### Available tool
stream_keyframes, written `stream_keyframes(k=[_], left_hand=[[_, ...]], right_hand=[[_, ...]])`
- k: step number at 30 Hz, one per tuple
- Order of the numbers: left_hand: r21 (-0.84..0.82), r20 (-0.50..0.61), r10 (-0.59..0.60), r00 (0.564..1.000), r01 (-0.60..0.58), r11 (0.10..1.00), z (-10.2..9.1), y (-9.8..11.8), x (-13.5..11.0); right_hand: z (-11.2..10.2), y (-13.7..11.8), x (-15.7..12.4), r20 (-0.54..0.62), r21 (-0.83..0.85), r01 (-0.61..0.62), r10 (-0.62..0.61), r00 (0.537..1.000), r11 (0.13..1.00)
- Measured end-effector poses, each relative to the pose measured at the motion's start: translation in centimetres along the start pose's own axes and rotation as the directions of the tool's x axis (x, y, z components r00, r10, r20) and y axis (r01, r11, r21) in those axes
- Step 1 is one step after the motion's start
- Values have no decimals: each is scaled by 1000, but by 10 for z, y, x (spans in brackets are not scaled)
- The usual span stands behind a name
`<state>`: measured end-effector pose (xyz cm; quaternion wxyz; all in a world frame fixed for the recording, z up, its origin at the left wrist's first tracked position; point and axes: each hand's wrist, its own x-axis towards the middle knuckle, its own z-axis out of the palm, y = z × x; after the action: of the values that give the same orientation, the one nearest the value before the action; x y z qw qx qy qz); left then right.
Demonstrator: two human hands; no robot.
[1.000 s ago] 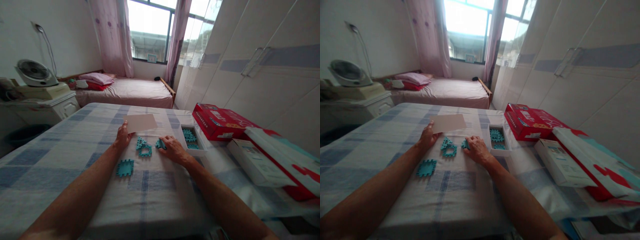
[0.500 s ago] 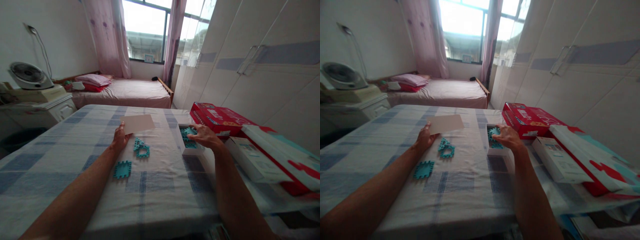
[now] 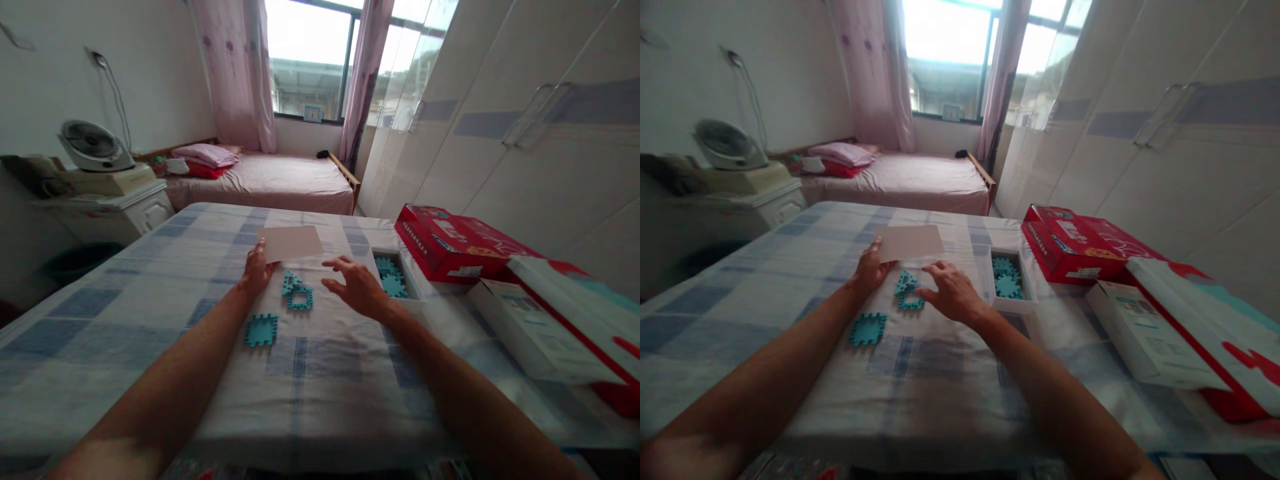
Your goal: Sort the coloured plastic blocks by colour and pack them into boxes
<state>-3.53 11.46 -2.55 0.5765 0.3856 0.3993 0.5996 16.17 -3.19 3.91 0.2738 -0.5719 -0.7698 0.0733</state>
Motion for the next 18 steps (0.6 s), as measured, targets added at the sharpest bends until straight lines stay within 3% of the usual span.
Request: stream_keyframes(k=[3,7,12,18], left_hand=[[-54,-32,-16,999,14,998,5,3,-4],[-90,-35,-47,998,44,995,8,6,-7],[-131,-33,-56,998,51,990,9,7,-8],[-177,-54,-68,996,57,983,9,11,-11]], right_hand=[[23,-15,7,145,-72,80,-69,987,994],[41,-23,10,259,-223,79,-19,966,972],[36,-27,0,272,-325,94,-2,962,941],[18,-38,7,180,-248,-15,61,982,969]])
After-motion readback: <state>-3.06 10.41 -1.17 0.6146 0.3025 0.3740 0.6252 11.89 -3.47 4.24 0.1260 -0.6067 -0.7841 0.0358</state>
